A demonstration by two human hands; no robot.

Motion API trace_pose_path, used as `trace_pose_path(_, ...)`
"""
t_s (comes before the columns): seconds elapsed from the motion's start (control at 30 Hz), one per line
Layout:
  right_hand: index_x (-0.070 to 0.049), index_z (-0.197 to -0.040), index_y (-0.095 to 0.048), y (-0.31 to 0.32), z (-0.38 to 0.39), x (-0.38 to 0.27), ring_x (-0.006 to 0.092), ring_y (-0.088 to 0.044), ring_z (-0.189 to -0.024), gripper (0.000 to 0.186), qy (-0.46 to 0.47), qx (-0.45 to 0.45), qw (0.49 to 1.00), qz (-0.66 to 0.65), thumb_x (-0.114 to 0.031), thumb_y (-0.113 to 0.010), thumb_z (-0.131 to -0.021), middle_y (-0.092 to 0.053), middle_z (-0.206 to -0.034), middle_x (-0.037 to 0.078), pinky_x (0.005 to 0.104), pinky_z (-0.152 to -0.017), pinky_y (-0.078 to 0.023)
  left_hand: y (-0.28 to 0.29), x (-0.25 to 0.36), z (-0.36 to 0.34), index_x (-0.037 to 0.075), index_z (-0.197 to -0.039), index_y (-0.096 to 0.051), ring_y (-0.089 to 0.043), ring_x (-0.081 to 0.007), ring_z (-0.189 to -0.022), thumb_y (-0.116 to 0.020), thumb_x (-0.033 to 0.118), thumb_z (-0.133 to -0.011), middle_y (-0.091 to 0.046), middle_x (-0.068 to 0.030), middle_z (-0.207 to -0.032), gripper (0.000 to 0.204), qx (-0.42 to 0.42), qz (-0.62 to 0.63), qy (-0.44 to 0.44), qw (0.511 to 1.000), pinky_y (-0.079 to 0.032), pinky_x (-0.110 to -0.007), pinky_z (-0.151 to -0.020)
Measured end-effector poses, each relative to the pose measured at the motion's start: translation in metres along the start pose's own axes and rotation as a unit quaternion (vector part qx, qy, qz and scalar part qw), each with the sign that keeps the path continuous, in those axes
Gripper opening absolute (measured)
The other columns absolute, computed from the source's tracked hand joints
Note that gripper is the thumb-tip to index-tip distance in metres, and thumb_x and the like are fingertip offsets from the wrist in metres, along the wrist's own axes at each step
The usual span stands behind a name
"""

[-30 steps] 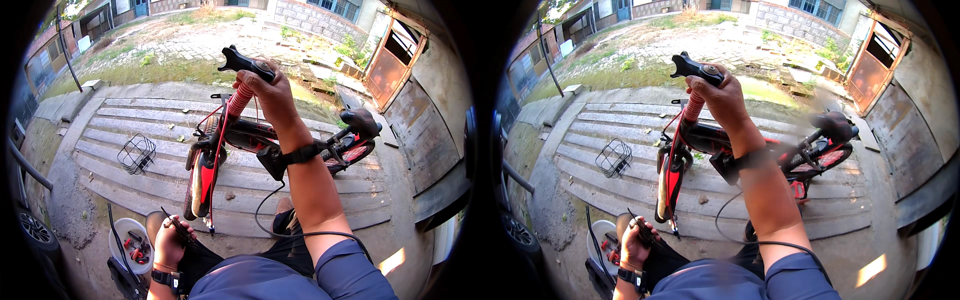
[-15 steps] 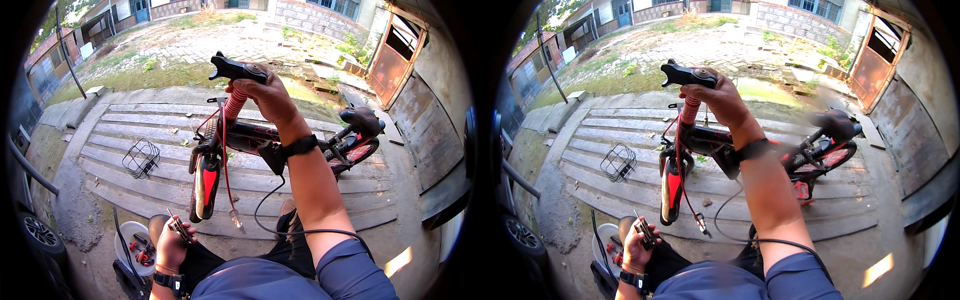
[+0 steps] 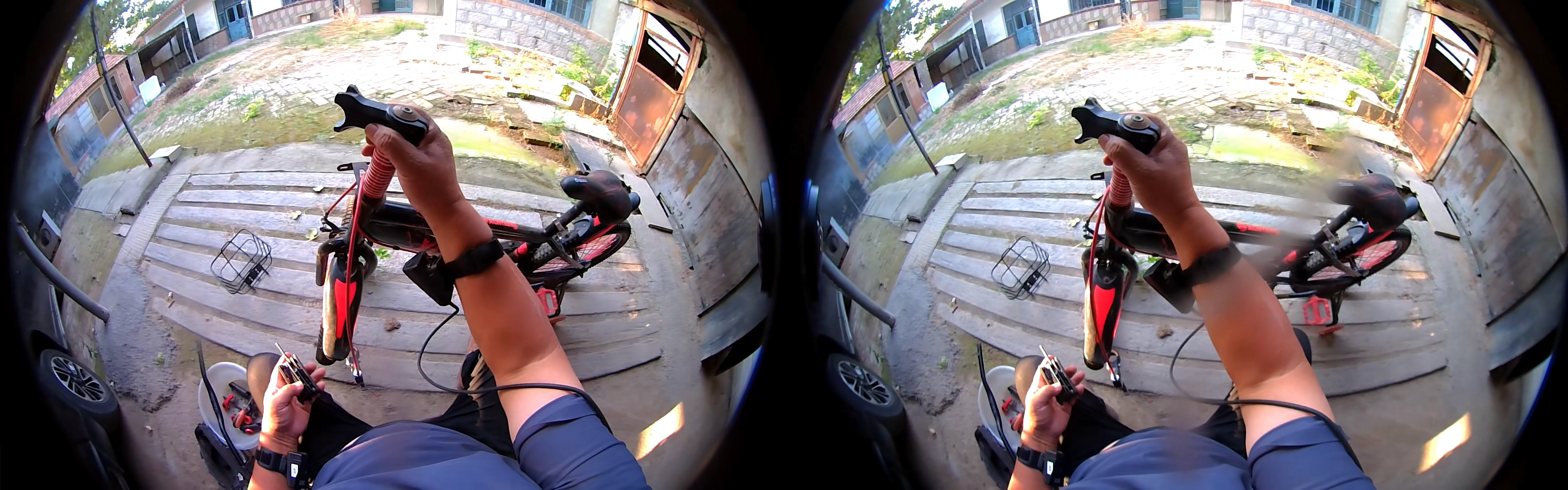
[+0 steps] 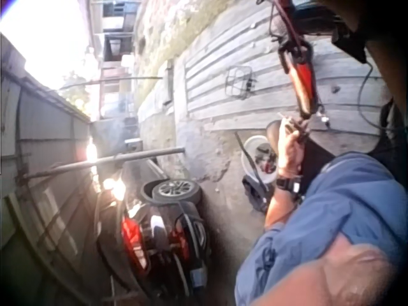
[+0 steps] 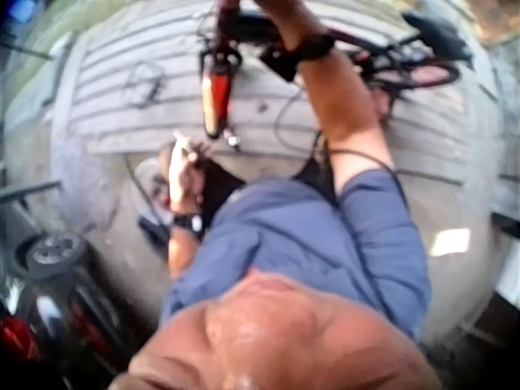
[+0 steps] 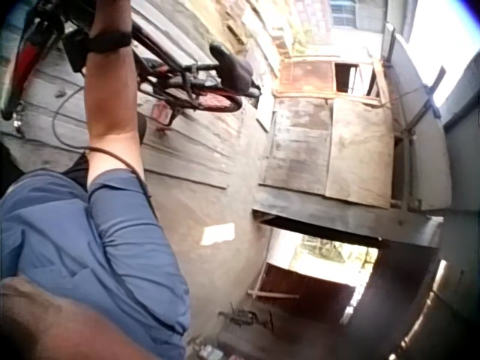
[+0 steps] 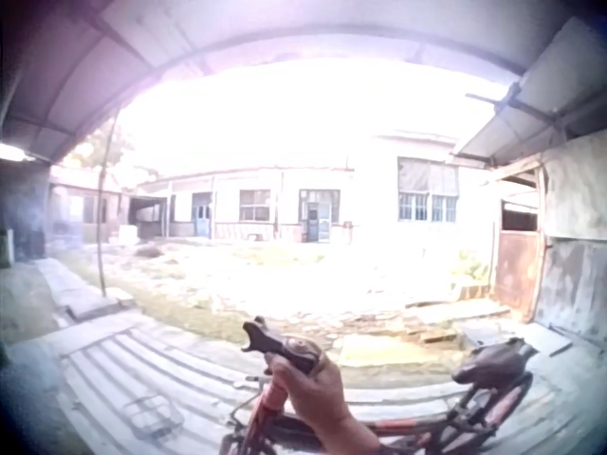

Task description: The person is repairing a bicycle by attaching a black plastic component to the handlebar stem. They use a screwdriver to tighten a screw, then inspect the attached part and the handlebar area.

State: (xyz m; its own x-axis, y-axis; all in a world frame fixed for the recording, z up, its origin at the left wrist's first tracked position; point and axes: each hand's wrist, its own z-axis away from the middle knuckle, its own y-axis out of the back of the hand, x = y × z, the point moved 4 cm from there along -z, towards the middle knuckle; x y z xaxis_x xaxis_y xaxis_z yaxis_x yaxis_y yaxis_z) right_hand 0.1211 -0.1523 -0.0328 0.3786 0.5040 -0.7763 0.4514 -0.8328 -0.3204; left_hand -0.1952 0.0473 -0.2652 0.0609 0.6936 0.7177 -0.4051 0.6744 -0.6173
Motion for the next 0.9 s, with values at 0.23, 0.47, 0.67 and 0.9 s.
trace_pose_path(0.23, -0.002, -0.116, -0.061, 0.0, -0.003, 0.001, 0.0083, -0.062, -0.074, 0.03, 0.004, -0.026, 0.999, -0.036, -0.009, -0.074, -0.089, -0.064, -0.084, 0.0, 0.0255, -0.064, -0.05, -0.013, 0.037, 0.003, 0.019, -0.147, -0.044, -0.068, -0.0245, -0.086, -0.055, 0.017, -0.095, -0.067, -0.0166, -0.11, 0.053, 0.064, -0.012, -0.025, 0.998, -0.057, -0.035, -0.065)
trace_pose_path(0.47, -0.003, -0.121, -0.061, 0.0, -0.005, 0.005, 0.0053, -0.056, -0.061, 0.034, -0.017, -0.062, 0.996, -0.061, -0.008, -0.073, -0.09, -0.062, -0.08, -0.001, 0.0237, -0.054, -0.045, -0.07, 0.129, -0.002, 0.008, -0.148, -0.041, -0.064, -0.0193, -0.079, -0.048, 0.033, -0.1, -0.066, -0.0159, -0.106, 0.055, 0.006, -0.198, -0.183, 0.963, -0.053, -0.03, -0.064)
trace_pose_path(0.67, -0.004, -0.127, -0.059, -0.006, -0.005, 0.012, 0.009, -0.058, -0.074, 0.038, -0.044, -0.085, 0.993, -0.073, -0.01, -0.07, -0.091, -0.063, -0.088, 0.0, 0.0267, -0.066, -0.048, -0.16, 0.216, -0.001, -0.003, -0.142, -0.046, -0.057, -0.0139, -0.104, -0.064, 0.006, -0.092, -0.059, -0.0062, -0.115, 0.054, -0.082, -0.466, -0.308, 0.826, -0.044, -0.027, -0.095)
trace_pose_path(0.9, -0.003, -0.125, -0.057, -0.002, -0.006, 0.007, 0.0073, -0.051, -0.046, 0.039, -0.037, -0.071, 0.994, -0.078, -0.009, -0.072, -0.09, -0.059, -0.074, 0.0, 0.0256, -0.039, -0.038, -0.252, 0.237, -0.003, 0.002, -0.135, -0.054, -0.059, -0.0139, -0.115, -0.071, -0.007, -0.081, -0.057, -0.005, -0.124, 0.057, -0.137, -0.598, -0.38, 0.692, -0.045, -0.028, -0.104)
